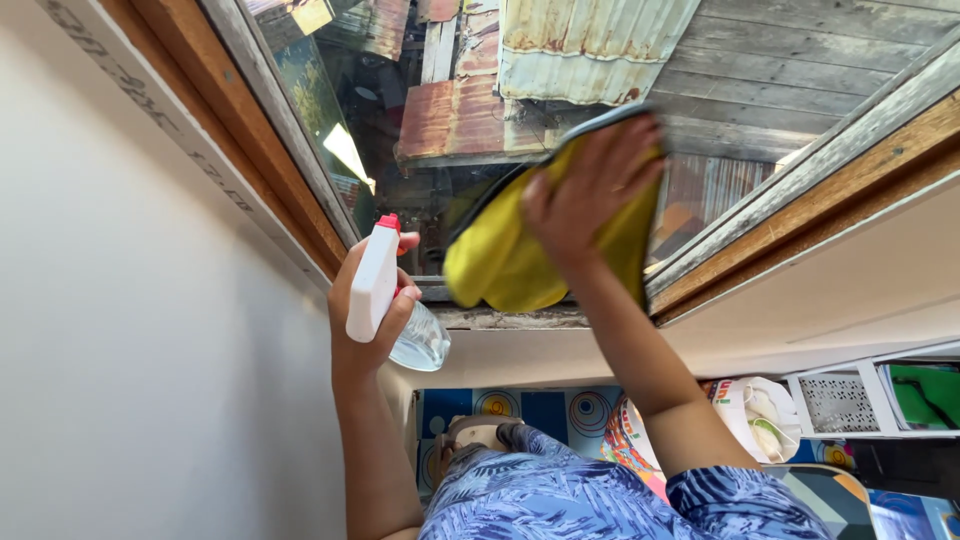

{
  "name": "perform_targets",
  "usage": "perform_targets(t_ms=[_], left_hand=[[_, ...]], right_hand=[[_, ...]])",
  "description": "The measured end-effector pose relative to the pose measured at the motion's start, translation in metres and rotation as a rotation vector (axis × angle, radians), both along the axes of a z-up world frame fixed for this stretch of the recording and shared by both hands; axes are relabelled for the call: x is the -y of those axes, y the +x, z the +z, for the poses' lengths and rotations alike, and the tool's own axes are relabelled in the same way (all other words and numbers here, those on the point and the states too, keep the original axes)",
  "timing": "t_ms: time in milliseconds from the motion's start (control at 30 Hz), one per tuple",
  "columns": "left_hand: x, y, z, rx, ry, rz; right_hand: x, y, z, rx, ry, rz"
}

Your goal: The person sprays a window with a spray bottle and wipes the glass with a yellow cloth. They continue wiping the window surface repeatedly while holding the spray bottle.

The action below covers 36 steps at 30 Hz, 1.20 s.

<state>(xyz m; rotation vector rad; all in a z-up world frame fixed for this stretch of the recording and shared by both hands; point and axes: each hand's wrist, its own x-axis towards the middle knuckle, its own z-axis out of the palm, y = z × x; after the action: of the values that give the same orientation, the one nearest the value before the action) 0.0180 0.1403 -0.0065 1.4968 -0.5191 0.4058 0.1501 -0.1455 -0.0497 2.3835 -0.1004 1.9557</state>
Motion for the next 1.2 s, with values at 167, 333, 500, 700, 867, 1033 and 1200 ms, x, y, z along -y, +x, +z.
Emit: perform_targets(t_ms=[167,333,500,700,867,1033,1200], left_hand=[[-0.005,0.006,-0.007,0.006,0.022,0.017],[-0.011,0.005,-0.012,0.005,0.027,0.034],[-0.019,0.008,-0.021,0.0,0.036,0.048],[-0.021,0.008,-0.022,-0.009,0.039,0.061],[-0.021,0.007,-0.017,-0.009,0.036,0.057],[-0.018,0.005,-0.011,0.025,0.031,0.061],[-0.019,0.004,-0.013,0.072,-0.017,0.097]], right_hand=[[-0.011,-0.007,-0.103,-0.021,-0.215,0.171],[0.067,-0.016,-0.17,-0.107,-0.222,0.296],[0.089,-0.021,-0.083,0.016,0.036,-0.002],[0.033,0.002,-0.004,0.089,0.165,-0.063],[-0.008,-0.003,-0.031,-0.004,-0.037,0.048],[0.024,-0.015,-0.114,0.009,-0.202,0.22],[0.092,-0.027,-0.11,-0.102,0.132,0.114]])
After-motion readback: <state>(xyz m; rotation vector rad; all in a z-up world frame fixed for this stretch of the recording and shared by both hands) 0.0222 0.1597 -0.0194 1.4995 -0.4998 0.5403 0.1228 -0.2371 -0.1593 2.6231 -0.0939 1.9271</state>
